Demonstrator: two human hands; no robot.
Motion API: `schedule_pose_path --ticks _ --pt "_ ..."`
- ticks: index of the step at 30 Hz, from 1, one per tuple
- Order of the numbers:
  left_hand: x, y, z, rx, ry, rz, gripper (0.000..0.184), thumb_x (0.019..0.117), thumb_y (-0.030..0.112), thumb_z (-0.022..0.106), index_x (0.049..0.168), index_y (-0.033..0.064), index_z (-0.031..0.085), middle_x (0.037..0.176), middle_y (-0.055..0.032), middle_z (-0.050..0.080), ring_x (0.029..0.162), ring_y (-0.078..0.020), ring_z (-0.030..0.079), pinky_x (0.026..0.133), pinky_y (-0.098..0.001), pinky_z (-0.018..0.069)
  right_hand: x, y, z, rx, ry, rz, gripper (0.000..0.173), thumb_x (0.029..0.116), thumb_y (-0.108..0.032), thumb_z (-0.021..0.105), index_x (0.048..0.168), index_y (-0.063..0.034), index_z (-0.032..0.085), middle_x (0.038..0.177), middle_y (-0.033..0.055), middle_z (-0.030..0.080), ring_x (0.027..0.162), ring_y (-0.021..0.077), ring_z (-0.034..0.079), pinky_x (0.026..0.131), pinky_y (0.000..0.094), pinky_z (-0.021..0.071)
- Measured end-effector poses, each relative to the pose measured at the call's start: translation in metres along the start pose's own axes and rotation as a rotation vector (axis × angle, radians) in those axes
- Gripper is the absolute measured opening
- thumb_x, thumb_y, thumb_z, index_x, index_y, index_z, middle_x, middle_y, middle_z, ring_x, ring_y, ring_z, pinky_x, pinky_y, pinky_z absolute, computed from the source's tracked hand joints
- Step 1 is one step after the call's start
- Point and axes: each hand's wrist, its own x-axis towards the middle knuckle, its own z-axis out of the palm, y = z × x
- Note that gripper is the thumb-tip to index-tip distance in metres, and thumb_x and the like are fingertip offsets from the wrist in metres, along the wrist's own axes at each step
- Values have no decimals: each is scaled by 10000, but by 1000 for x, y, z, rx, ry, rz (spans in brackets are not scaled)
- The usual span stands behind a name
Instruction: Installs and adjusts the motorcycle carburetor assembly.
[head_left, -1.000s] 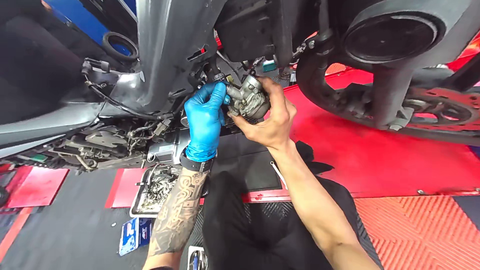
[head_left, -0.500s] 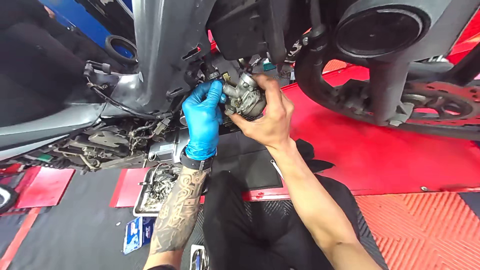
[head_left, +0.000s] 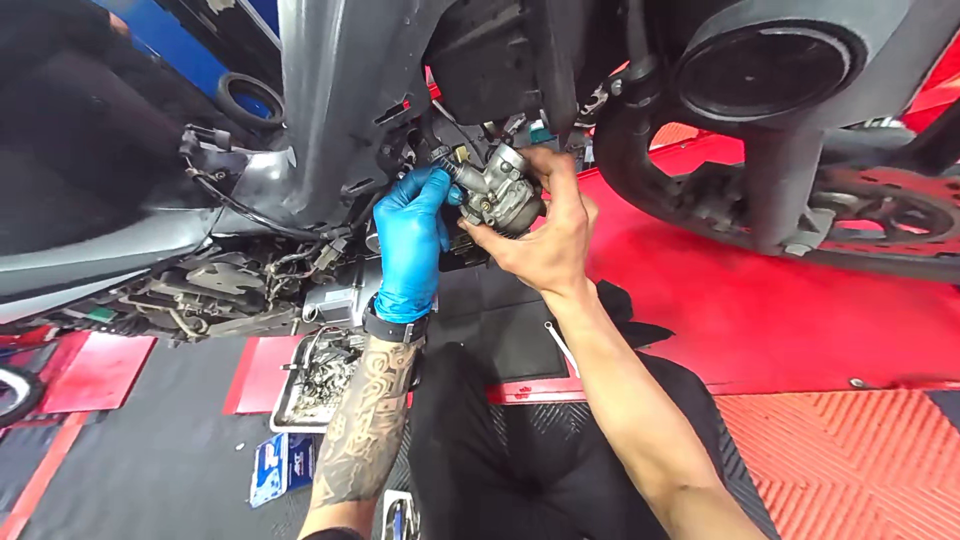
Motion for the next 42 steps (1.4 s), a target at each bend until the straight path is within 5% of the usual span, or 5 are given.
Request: schedule_pose_path --ticks 8,17,27,34,42 --pt "-9 -2 5 74 206 31 304 1063 301 589 1310 162 699 758 -16 611 423 -88 400 360 -217 369 -1 0 0 -92 -8 -58 728 705 -357 920 1272 -3 631 1147 123 721 1029 201 716 822 388 624" --pt "3 9 10 -99 156 -123 314 1035 441 599 927 154 670 569 53 416 414 -56 363 388 -195 361 -8 -14 18 -159 125 -21 753 714 -377 939 1285 10 635 1225 157 703 1067 236 713 825 391 621" --pt "15 19 18 -167 190 -187 299 1024 190 635 1293 77 699 1119 -50 717 555 -74 509 433 -209 392 -4 -15 29 -222 179 -3 704 706 -314 949 1276 -23 655 1263 157 696 1144 273 693 837 414 615" --pt "18 28 22 -18 313 -227 335 992 378 688 935 51 736 677 -29 631 420 -82 431 364 -237 363 -8 -6 39 -203 257 -59 603 699 -285 948 1177 -23 690 1240 200 693 1149 308 684 840 419 608" --pt "19 37 24 82 276 -325 321 962 417 717 1024 105 753 760 -1 669 446 -62 439 386 -223 361 -6 3 36 -242 302 -136 566 680 -291 951 1130 -31 727 1198 200 711 1084 303 698 772 397 596"
